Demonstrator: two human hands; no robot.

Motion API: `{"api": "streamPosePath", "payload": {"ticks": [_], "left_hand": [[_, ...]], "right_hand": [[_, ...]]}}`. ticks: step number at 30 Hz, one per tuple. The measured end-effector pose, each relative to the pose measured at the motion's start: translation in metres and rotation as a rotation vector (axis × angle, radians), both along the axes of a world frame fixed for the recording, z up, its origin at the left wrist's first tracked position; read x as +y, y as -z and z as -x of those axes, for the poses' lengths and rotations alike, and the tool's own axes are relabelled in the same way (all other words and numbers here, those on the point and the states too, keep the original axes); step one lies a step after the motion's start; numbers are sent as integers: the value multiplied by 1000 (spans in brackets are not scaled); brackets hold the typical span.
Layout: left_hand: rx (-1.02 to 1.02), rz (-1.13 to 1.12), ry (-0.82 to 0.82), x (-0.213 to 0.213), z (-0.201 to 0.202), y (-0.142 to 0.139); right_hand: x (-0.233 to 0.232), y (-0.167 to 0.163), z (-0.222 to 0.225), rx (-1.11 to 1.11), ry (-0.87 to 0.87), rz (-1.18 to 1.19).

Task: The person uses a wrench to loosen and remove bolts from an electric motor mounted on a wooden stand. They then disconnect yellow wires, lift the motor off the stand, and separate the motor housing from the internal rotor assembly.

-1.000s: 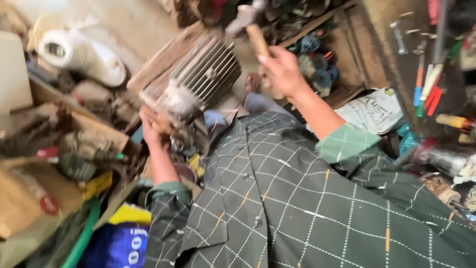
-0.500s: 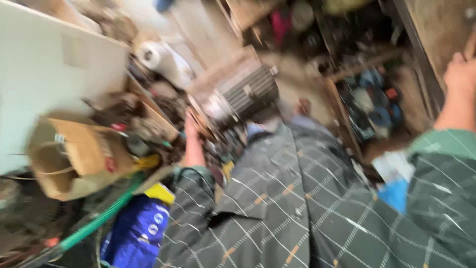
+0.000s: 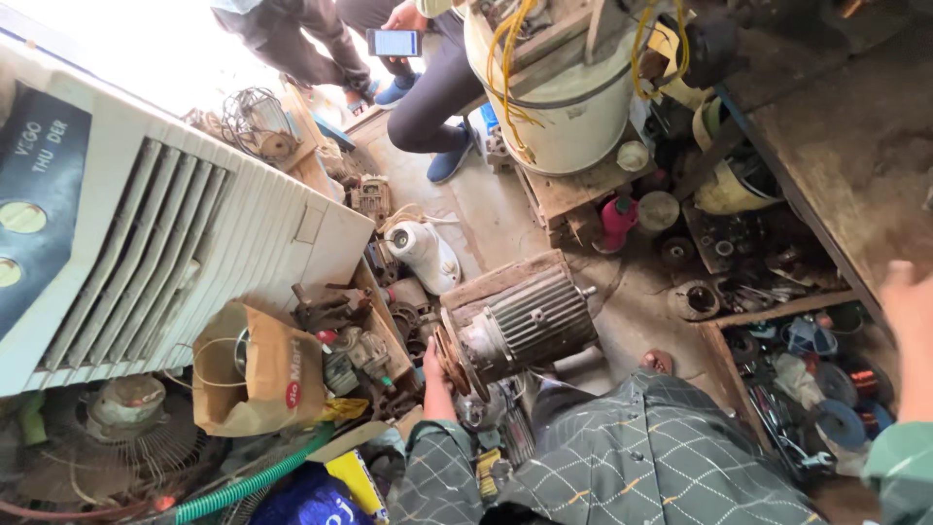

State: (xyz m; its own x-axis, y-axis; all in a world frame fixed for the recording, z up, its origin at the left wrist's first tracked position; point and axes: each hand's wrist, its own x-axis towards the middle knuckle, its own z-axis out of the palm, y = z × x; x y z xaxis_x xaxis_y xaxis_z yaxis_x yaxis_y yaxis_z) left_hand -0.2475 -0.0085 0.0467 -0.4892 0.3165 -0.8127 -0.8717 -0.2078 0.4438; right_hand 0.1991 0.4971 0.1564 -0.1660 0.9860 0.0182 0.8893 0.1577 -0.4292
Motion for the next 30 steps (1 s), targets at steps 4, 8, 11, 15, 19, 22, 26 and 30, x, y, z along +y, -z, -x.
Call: {"api": "streamPosePath", "payload": {"ticks": [4,8,11,15,19,22,26,30], "left_hand": [[-57,90,46,-5,5,-1],[-77,-28,173,-19,17,7],[-18,-134,138,-28,28,14],[-133,-128,194,-37,38,20],[-192,-141,176,-38,45,22],[-209,-223,144,-34,51,30],[-196,-43,184,-34,47,50],[-125,-164,152,-47,36,74]], "right_hand": [[-75,28,108,86,-317,106],[-158,95,231,228,-277,518],[-209,128,278,203,-281,601],[-242,138,298,170,-306,391],[-245,134,303,154,-165,592],[-245,136,306,139,-109,658],[-255,138,306,269,-131,638],[-266,134,303,229,-14,632]]}}
